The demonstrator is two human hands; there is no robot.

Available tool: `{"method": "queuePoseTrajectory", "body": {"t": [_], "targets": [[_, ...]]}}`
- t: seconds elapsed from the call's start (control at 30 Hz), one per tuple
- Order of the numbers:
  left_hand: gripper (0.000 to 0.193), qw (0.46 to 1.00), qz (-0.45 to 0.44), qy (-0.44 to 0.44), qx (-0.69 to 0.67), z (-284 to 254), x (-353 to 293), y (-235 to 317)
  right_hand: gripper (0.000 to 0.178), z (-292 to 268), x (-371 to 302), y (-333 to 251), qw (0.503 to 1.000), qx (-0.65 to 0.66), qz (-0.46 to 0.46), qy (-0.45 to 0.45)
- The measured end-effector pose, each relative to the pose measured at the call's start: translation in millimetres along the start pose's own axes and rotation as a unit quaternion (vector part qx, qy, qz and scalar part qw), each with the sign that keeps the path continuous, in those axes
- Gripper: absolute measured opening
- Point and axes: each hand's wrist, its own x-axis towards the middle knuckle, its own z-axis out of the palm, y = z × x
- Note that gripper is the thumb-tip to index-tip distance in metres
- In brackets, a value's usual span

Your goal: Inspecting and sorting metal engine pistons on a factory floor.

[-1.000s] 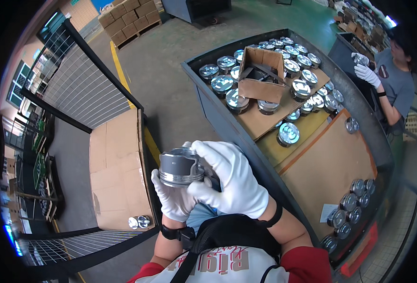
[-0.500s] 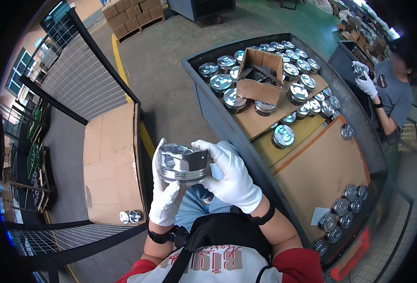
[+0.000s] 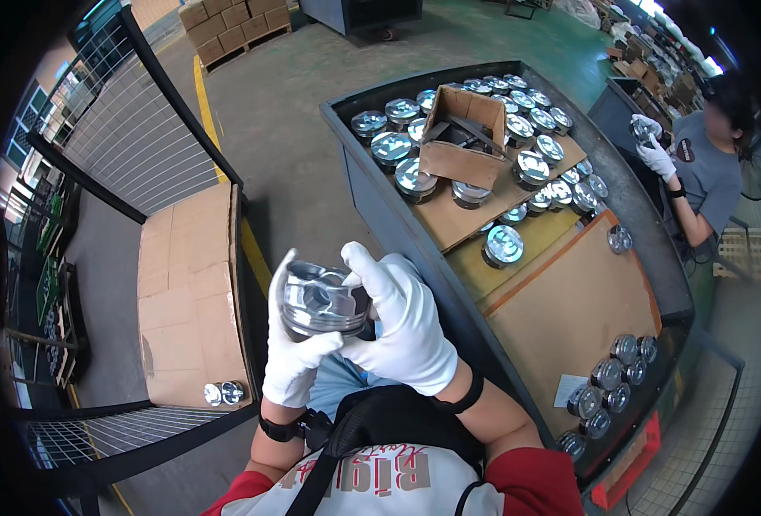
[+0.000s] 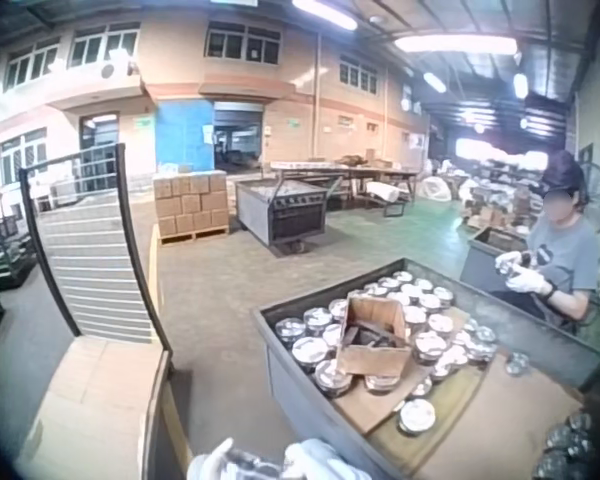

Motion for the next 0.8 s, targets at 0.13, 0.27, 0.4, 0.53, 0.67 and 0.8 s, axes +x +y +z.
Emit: {"method": "queuePoseTrajectory", "body": {"t": [0.13, 0.27, 0.4, 0.53, 0.67, 0.8], "targets": [[0.111, 0.987, -0.111, 0.016, -0.116, 4.3, -1.3, 3.6, 0.091, -4.4, 2.6, -10.2, 0.994, -0.028, 0.106, -0.016], [0.111, 0.985, -0.110, 0.015, -0.131, 5.9, -0.8, 3.6, 0.088, -5.9, 2.8, -9.8, 0.996, -0.026, 0.090, -0.007], [0.118, 0.999, 0.008, 0.038, 0.004, 14.7, 1.8, 2.3, 0.078, -0.3, 4.2, 2.8, 0.999, -0.034, 0.027, 0.002], [0.114, 0.964, 0.129, 0.051, 0.228, 1.0, 3.7, -8.3, 0.066, 2.4, 1.5, 6.9, 0.996, -0.081, 0.032, -0.036], [0.102, 0.992, 0.073, 0.065, 0.084, -2.1, 3.8, -7.2, 0.063, 1.3, -1.6, 10.9, 0.997, -0.005, 0.078, -0.023], [0.097, 0.998, -0.006, 0.005, -0.055, -7.3, 9.9, -11.8, 0.067, -0.1, -3.8, 11.2, 0.990, 0.092, 0.111, -0.013]]}}
